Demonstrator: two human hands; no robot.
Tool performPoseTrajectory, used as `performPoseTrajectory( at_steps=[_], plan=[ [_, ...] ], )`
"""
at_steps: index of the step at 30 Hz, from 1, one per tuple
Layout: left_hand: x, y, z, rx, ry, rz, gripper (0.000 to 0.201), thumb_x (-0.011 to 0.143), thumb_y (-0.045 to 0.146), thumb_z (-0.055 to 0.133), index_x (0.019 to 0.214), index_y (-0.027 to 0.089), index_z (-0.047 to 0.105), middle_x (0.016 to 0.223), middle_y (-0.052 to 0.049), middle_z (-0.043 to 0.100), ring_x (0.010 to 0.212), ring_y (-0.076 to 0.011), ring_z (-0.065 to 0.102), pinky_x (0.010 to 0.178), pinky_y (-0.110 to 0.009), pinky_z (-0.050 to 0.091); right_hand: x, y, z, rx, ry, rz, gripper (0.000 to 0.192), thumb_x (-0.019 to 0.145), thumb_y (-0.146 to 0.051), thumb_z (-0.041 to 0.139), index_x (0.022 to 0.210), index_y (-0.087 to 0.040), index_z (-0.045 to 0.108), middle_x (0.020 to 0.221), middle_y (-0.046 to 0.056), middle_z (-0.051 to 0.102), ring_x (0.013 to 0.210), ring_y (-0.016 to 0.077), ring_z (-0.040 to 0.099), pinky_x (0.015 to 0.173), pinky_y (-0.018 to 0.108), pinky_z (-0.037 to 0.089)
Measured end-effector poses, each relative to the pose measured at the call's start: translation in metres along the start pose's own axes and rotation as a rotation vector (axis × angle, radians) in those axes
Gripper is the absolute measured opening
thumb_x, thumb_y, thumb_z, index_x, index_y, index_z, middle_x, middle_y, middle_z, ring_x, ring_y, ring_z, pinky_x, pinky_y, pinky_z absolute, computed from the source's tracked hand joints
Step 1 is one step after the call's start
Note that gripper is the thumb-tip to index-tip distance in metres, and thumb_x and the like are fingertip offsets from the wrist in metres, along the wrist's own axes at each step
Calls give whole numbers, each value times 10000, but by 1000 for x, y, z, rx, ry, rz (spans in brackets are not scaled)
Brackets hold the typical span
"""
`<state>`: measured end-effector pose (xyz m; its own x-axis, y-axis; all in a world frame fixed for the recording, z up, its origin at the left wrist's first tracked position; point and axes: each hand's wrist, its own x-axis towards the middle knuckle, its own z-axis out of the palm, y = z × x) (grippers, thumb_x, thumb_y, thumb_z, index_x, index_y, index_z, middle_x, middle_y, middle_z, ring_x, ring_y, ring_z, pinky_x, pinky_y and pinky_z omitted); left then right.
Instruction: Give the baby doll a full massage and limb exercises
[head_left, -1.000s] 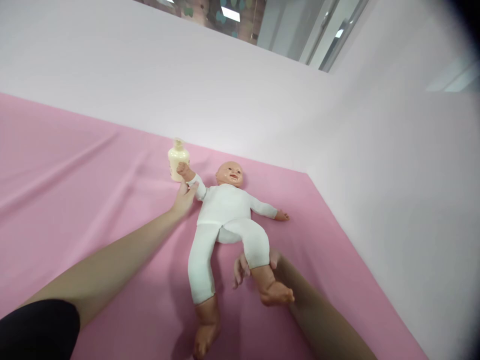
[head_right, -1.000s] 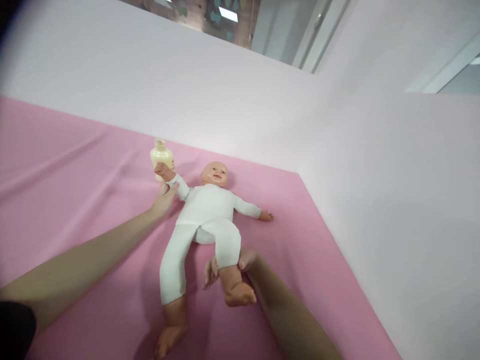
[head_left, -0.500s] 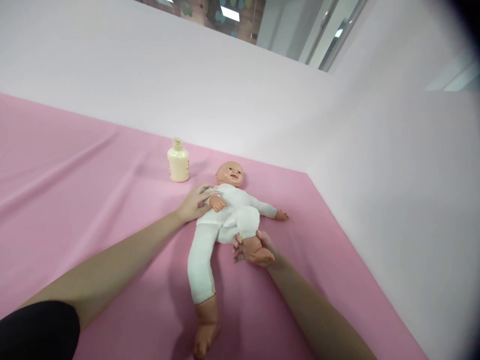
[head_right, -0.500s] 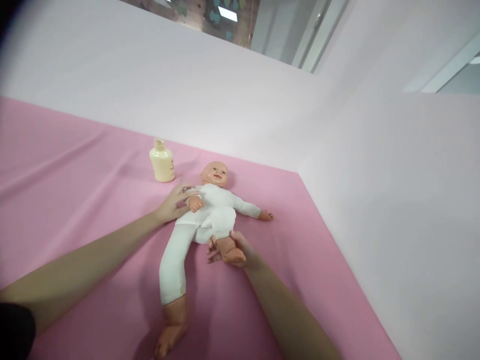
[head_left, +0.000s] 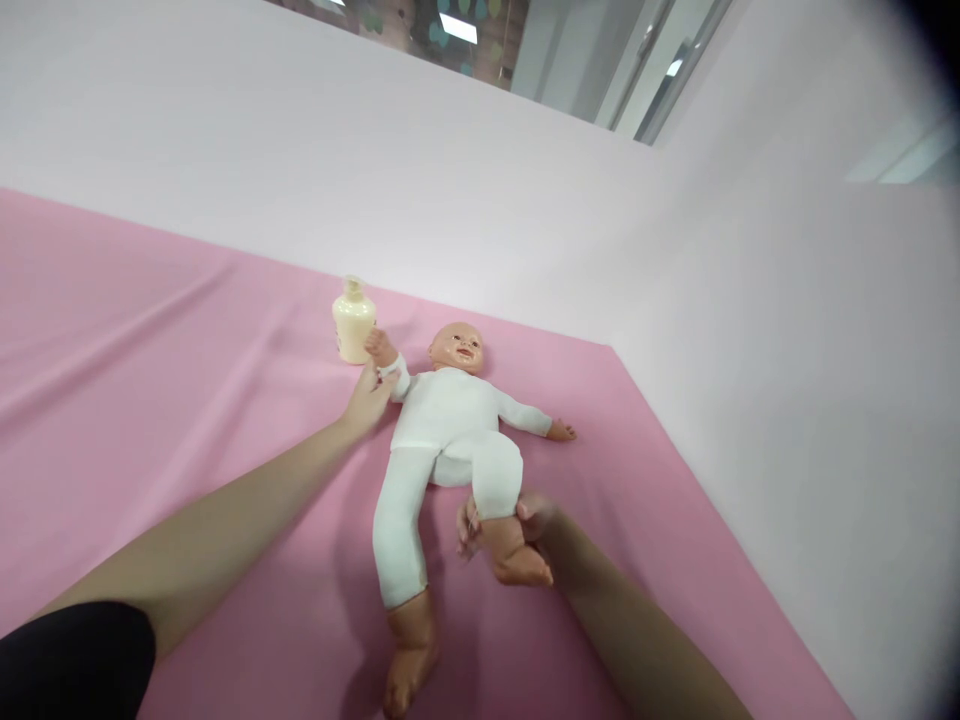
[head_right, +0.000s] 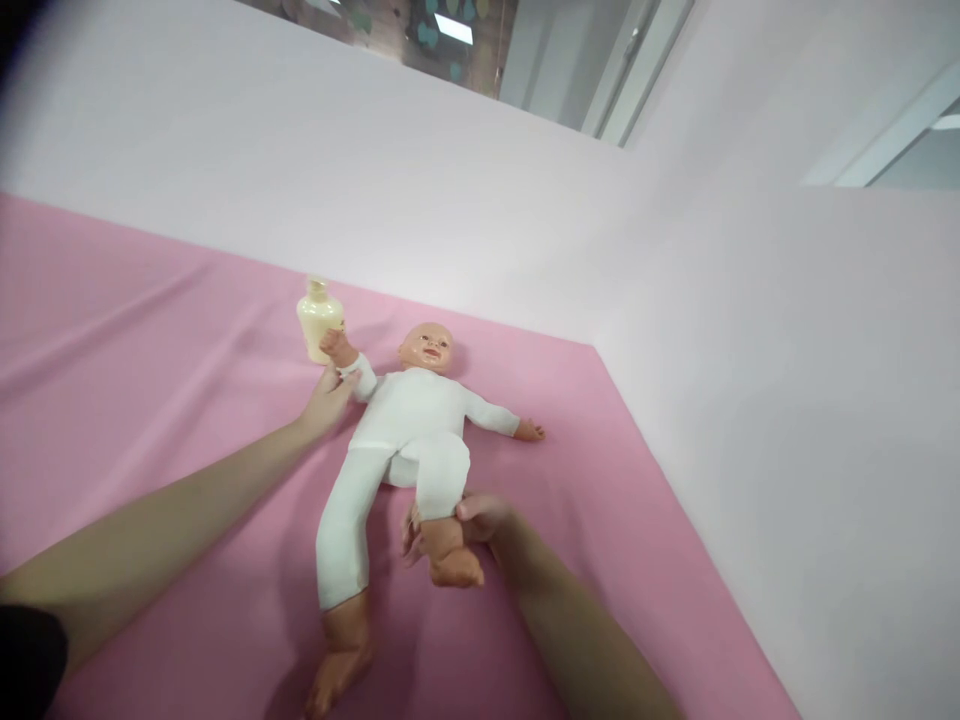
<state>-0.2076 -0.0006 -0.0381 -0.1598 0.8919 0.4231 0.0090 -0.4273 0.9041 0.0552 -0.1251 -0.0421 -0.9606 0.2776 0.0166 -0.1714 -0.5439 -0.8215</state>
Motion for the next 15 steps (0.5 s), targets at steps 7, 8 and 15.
performPoseTrajectory(
  at_steps=[7,8,15],
  plan=[
    [18,-20,-12,-204,266,-270,314,812,483,585,1009,240,555,1119,-79,631,1113,-270,573,961,-447,469,5,3,-14,-164,-339,35,556,561,-387,813,985,-98,601,1011,188,664,1005,325,615,889,478,433],
    [18,-22,-13,-203,258,-260,323,812,492,583,1015,242,558,1131,-84,629,1122,-278,570,964,-456,469,4,4,-15,-117,-348,26,564,570,-436,801,975,-107,588,978,186,678,992,331,626,882,494,434],
    [15,-19,-12,-155,225,-197,329,809,517,580,996,246,573,1090,-80,647,1103,-281,588,936,-455,496,-8,12,-12,102,-316,157,645,605,-491,773,1042,-126,470,819,149,711,805,321,698,755,476,502]
  ],
)
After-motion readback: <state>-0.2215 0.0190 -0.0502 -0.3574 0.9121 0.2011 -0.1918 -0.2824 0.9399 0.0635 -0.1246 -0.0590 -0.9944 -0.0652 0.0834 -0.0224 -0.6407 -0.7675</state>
